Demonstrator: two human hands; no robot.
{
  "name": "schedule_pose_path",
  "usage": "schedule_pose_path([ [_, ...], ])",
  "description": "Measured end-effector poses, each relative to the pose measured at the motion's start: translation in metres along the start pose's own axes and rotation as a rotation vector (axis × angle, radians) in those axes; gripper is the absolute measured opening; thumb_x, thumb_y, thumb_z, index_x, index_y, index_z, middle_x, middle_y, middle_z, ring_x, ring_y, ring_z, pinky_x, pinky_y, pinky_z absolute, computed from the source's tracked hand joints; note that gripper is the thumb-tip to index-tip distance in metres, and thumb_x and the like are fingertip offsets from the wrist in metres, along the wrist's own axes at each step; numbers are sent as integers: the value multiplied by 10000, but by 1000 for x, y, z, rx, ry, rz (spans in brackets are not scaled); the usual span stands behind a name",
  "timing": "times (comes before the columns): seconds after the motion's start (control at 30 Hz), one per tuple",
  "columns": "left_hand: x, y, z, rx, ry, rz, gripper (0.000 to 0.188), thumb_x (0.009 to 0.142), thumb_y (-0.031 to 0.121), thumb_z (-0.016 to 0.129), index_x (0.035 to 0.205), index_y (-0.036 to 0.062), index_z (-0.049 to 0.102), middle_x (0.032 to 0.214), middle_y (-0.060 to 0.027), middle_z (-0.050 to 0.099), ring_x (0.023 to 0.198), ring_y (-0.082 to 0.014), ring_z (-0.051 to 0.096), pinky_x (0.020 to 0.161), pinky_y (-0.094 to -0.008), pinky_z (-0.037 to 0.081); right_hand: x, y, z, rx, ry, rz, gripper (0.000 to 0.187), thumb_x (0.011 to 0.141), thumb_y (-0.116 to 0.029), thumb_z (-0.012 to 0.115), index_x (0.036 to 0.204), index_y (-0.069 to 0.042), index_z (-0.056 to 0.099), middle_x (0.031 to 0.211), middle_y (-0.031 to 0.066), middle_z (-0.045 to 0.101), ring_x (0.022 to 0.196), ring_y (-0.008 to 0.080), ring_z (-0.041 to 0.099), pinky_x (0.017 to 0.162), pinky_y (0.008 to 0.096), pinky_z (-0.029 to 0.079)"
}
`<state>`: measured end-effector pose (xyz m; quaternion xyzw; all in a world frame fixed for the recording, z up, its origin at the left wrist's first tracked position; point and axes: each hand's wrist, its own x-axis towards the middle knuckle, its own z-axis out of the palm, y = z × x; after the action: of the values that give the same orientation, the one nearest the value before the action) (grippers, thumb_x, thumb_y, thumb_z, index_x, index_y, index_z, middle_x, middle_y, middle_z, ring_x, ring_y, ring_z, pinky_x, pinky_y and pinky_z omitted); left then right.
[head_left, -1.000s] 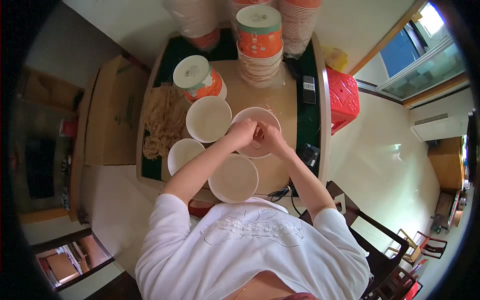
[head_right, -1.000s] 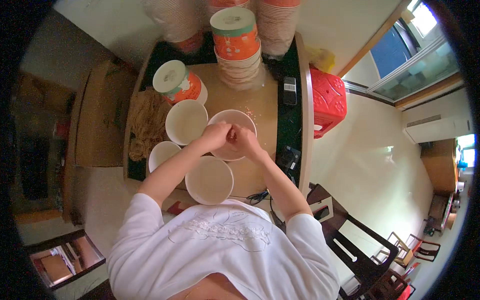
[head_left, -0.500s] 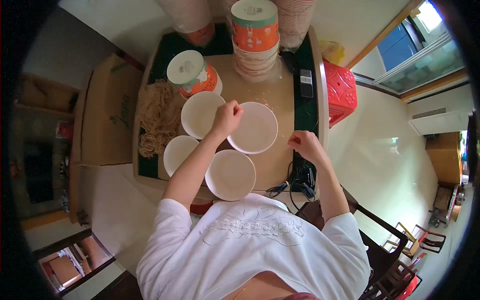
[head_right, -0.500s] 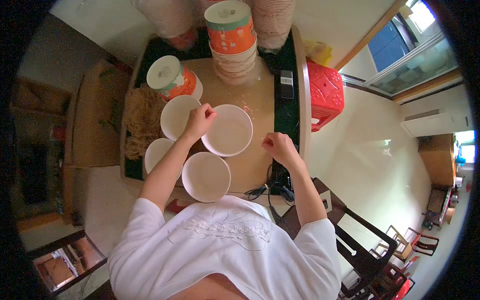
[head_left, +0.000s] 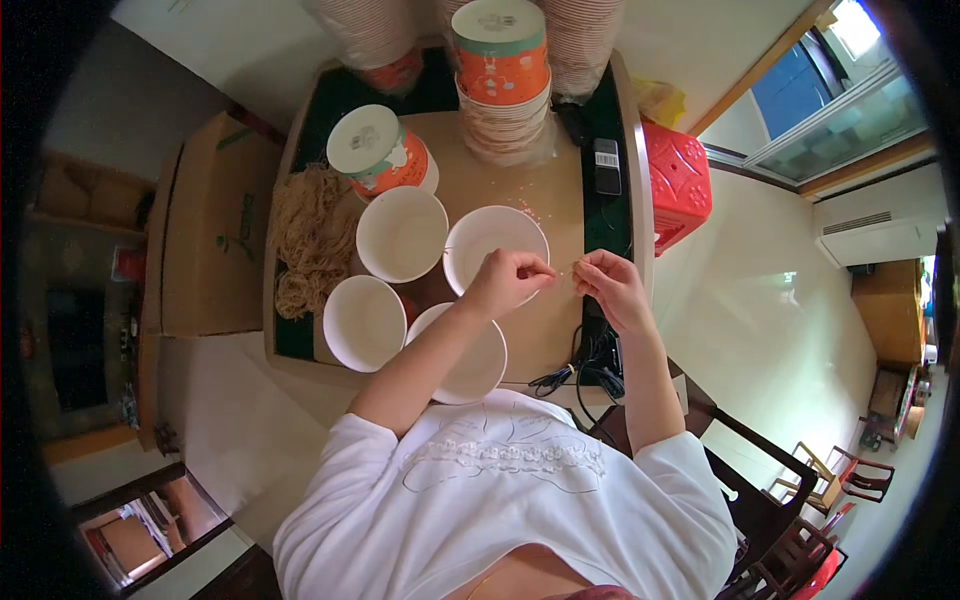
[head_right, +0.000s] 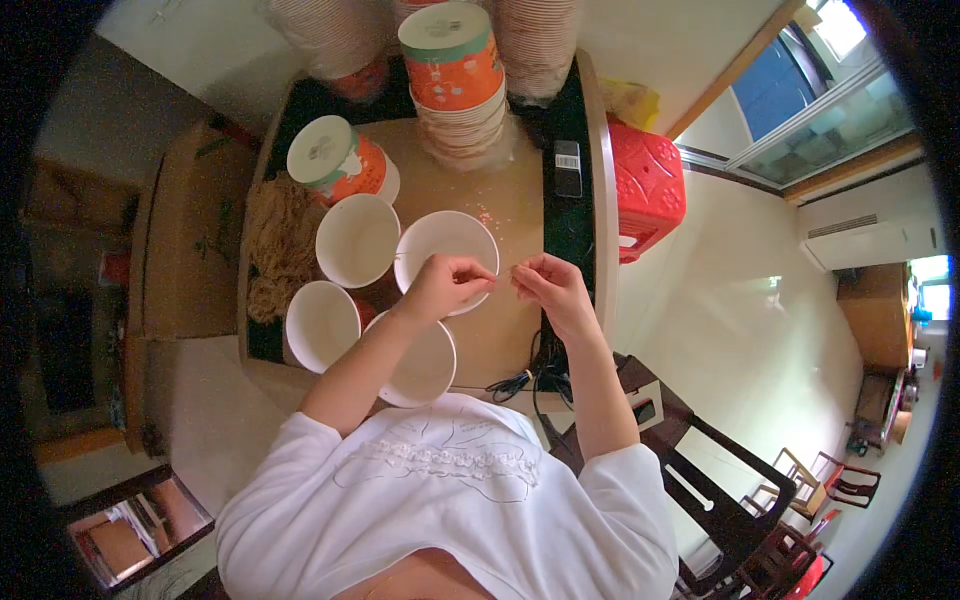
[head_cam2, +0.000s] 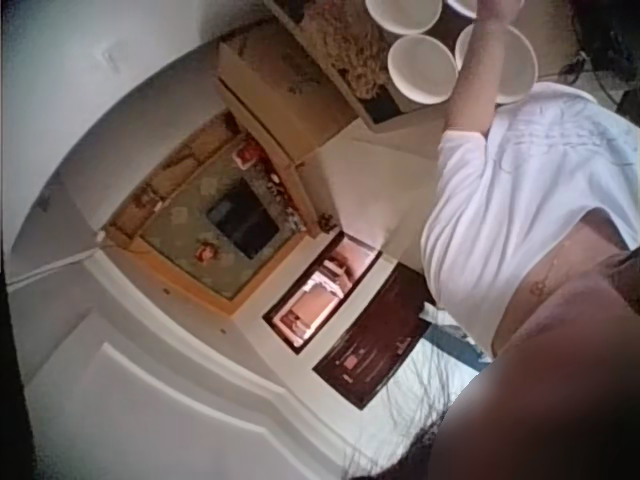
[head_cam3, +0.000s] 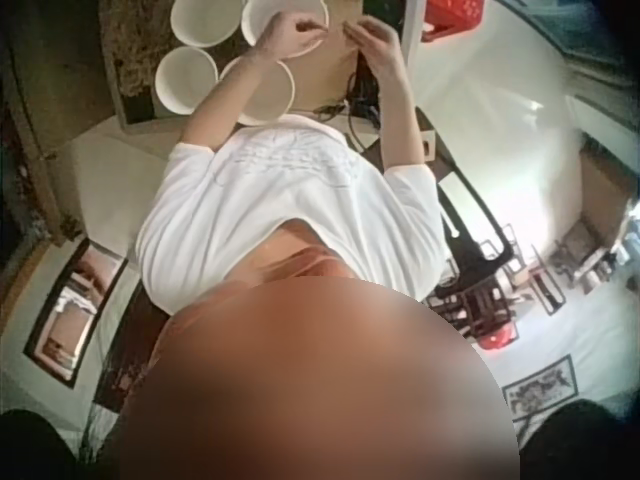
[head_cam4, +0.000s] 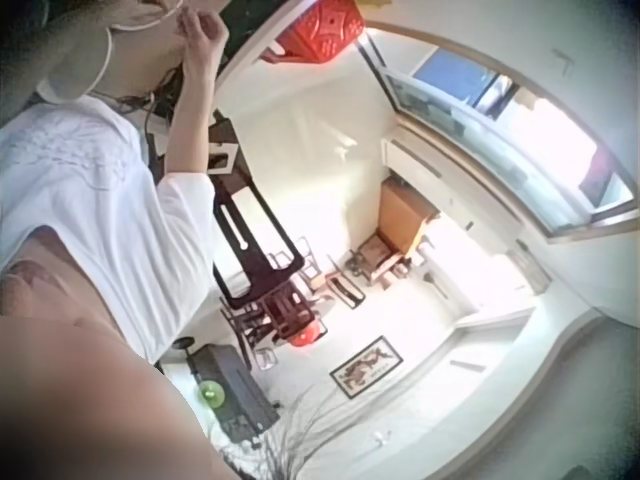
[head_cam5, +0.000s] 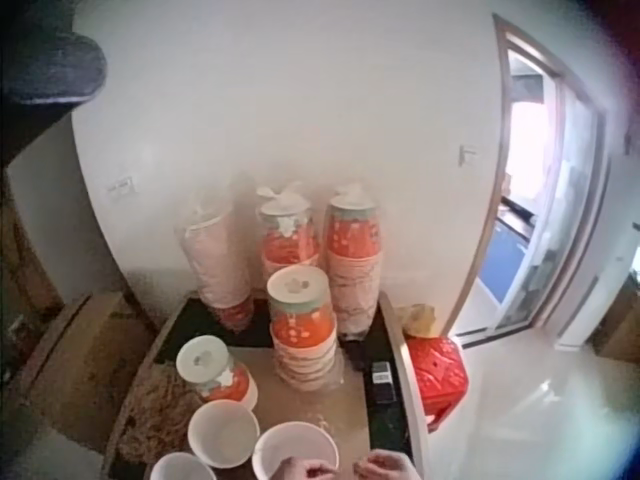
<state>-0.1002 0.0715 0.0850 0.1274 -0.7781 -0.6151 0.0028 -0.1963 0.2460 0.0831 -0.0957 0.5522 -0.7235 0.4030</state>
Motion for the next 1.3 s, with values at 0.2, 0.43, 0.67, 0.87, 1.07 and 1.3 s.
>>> schedule_pose_path([
  [0.2,-6,11,-25,-232,65,-137,98,783,100,668,770,5,649,668,13,617,601,-34,528,559,-210,436,-13,0,-3,-402,-138,60,109,851,-103,620,836,5,619,752,5,626,678,76,567,596,206,430],
  [0.43,-29,5,-35,528,-380,255,116,757,47,647,872,34,640,861,-76,612,751,-167,600,668,-274,478,-14,8,17,-517,160,-240,59,837,22,583,893,36,598,848,54,652,791,119,615,724,227,483],
  [0.67,-2,33,-17,-37,132,326,273,817,99,612,1080,35,578,992,-118,596,903,-234,599,828,-313,457,-20,19,30,-59,29,-366,90,841,86,545,916,43,572,907,112,633,836,172,633,781,294,519],
  [0.87,3,-2,-7,-557,-241,-63,374,924,316,521,1138,9,519,909,-58,611,872,-116,583,796,-257,452,-29,15,33,-27,35,-398,88,842,91,535,903,38,569,915,109,628,841,176,631,780,295,518],
  [1.07,0,-5,2,-442,-182,-50,231,891,234,585,980,22,596,694,30,549,617,-32,476,566,-188,374,-29,23,23,15,132,-349,89,829,85,554,897,36,582,891,105,651,838,170,635,810,298,504],
  [1.3,-10,18,3,-8,111,6,119,808,117,660,741,20,648,545,16,456,493,-43,384,469,-221,327,-19,30,26,296,100,-130,128,920,-82,498,1020,-4,515,938,105,617,842,190,626,808,314,496],
])
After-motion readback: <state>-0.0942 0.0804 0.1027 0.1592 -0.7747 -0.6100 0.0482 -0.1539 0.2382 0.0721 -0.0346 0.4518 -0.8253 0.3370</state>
